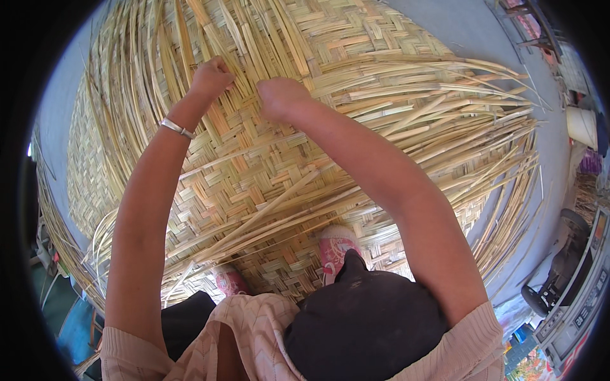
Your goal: The person weaves a large flat basket using dried palm leaves. They interlace the leaves by hand, repeatedly adjusting and tightening the weave to form a uniform pattern.
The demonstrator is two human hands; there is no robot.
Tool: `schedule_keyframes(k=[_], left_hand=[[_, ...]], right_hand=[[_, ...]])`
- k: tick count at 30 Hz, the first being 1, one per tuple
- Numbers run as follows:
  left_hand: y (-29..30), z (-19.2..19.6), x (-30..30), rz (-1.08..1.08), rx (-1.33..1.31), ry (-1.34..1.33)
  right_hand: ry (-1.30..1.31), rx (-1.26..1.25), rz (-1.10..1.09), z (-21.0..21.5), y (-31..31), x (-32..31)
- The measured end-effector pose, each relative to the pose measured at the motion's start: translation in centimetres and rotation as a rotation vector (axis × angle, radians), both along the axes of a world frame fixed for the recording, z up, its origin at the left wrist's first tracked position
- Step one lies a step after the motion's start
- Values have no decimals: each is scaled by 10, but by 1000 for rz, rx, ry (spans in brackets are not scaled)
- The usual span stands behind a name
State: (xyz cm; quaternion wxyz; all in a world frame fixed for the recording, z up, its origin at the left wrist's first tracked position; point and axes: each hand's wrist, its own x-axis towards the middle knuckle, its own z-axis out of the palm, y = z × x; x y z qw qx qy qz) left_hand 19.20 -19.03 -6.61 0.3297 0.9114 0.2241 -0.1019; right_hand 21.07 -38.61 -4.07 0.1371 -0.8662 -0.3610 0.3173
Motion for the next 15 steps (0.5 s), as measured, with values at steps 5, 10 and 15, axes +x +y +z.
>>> schedule_keyframes(k=[5,10,15], left_hand=[[-12,11,-1,134,-214,3],[-18,21,-12,256,-552,142],[-13,20,-19,220,-696,220]], right_hand=[[42,-33,-9,1,3,2],[63,-37,-20,2,5,2],[33,2,-34,-2,4,2]])
